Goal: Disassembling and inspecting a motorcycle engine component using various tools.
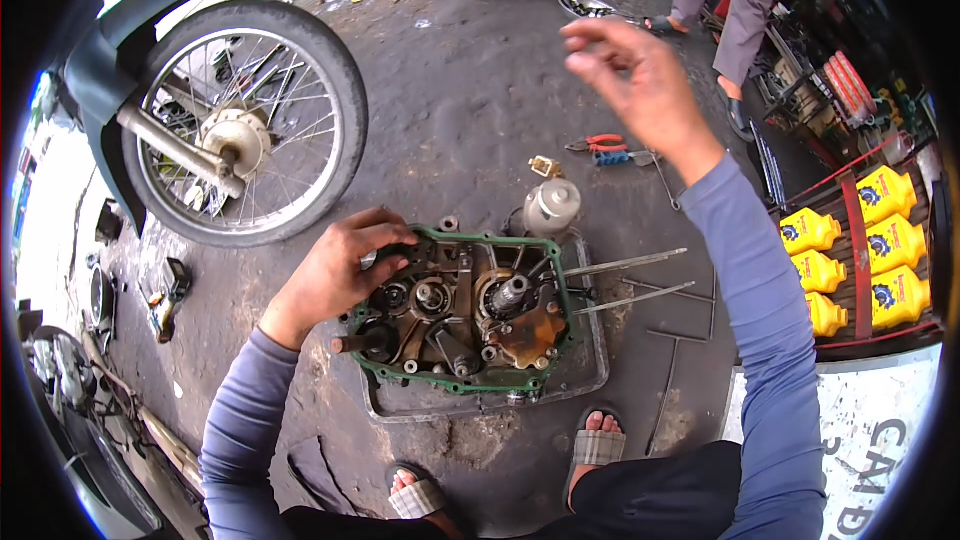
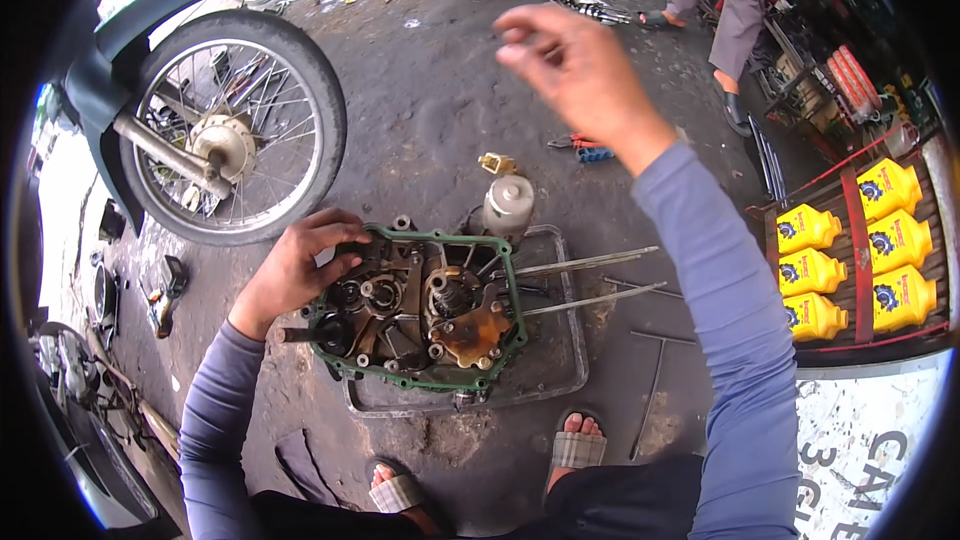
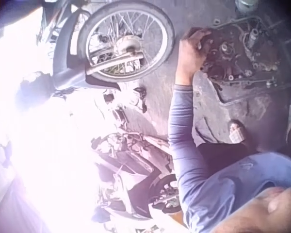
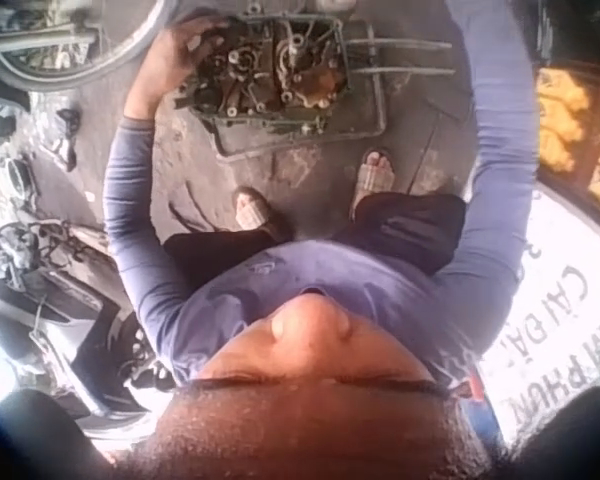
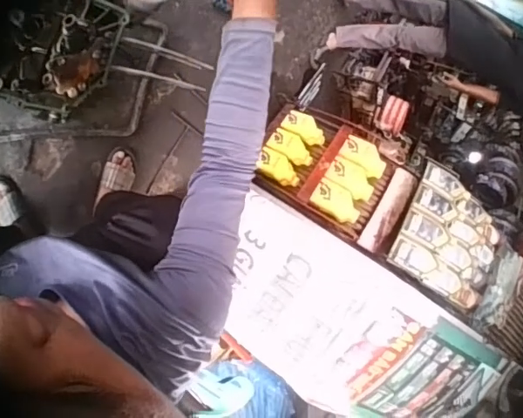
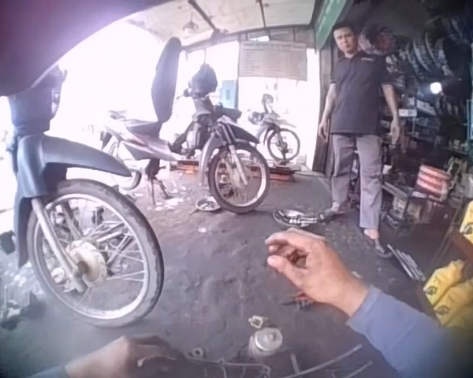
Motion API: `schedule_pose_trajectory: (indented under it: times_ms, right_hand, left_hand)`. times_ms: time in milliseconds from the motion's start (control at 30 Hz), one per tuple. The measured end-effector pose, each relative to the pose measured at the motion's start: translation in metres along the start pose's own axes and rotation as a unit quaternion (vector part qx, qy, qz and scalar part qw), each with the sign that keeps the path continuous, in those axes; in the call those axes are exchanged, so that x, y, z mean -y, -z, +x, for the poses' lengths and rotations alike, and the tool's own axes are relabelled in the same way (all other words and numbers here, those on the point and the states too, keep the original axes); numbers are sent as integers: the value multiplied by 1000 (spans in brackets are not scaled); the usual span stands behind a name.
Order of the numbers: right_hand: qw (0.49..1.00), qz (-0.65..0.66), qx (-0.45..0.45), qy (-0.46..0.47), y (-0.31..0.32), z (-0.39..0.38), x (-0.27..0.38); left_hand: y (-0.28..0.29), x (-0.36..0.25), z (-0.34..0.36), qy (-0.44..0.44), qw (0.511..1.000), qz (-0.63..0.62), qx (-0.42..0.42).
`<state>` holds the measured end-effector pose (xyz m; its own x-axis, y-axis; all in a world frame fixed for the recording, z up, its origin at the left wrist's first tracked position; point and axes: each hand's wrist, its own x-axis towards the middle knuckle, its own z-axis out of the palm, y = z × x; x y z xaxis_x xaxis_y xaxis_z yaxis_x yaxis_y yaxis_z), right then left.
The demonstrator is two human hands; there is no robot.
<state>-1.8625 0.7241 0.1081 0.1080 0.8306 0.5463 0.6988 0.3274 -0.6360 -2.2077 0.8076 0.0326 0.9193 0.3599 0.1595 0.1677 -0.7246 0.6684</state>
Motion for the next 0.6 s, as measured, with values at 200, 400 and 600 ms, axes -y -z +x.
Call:
schedule_pose_trajectory:
  times_ms: [200,400,600]
  right_hand:
    - [950,-133,-28,-282,79,-118,-175]
    - [796,-268,414,-353,64,-311,-236]
    - [853,-307,298,-299,51,-366,-235]
  left_hand:
    - [16,-19,28,-36,984,141,99]
    - [22,-23,50,-9,968,170,184]
    - [14,-28,48,33,961,196,192]
